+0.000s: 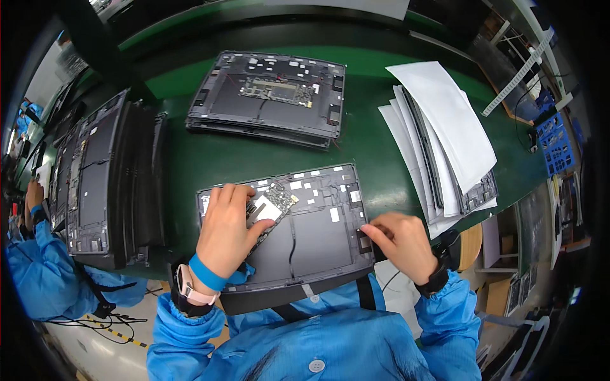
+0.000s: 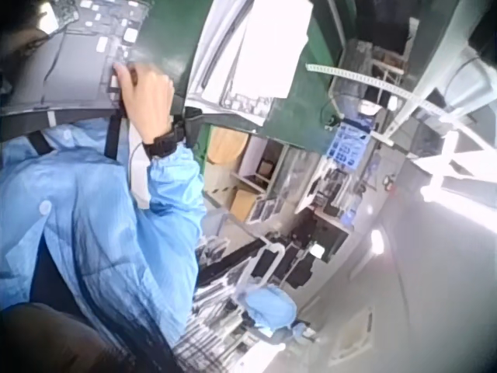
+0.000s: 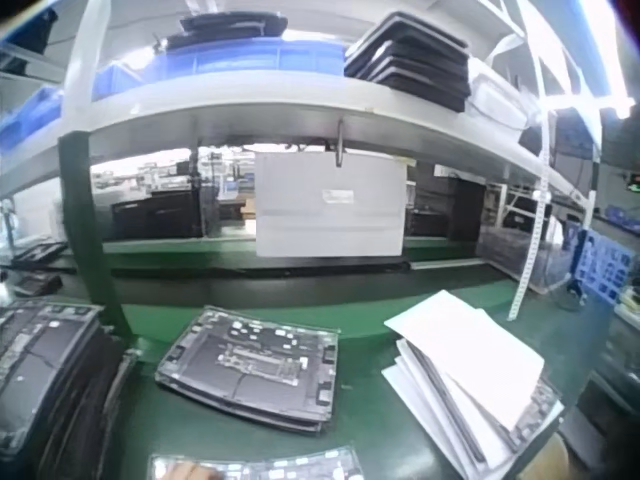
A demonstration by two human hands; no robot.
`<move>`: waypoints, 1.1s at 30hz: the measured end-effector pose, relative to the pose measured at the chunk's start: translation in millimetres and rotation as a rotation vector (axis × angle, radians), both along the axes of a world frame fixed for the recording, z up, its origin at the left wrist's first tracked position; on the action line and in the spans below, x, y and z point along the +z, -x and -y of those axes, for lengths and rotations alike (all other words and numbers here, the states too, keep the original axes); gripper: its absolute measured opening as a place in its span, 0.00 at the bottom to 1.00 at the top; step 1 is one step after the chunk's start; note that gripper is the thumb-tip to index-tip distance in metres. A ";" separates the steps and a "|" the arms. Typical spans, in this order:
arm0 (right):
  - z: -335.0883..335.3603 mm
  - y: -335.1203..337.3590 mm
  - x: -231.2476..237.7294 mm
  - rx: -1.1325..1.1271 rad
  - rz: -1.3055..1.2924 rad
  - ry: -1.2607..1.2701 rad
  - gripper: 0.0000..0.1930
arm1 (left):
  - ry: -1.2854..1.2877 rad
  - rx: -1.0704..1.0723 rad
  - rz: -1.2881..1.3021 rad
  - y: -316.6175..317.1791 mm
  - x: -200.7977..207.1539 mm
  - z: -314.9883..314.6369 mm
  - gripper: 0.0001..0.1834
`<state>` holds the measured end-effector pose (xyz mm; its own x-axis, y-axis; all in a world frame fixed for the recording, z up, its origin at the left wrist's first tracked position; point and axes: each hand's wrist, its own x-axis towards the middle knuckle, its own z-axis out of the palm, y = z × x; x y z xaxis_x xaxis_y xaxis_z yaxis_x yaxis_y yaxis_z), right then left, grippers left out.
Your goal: Installing circuit boards and internal components into electronic device chassis on a production line.
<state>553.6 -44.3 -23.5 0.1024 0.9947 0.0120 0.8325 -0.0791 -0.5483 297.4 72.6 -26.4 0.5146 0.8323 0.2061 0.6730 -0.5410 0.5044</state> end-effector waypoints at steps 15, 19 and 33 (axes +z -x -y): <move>-41.5 -23.4 12.9 0.523 -0.083 -0.133 0.09 | 0.402 -0.112 -0.023 -12.6 25.8 -31.1 0.15; -43.3 -19.4 10.3 0.609 0.016 -0.119 0.08 | 0.520 -0.080 0.095 -20.4 40.3 -38.5 0.12; -57.6 2.3 -1.2 0.151 -0.490 -0.131 0.03 | 0.754 -0.121 0.320 -43.6 24.9 -42.0 0.12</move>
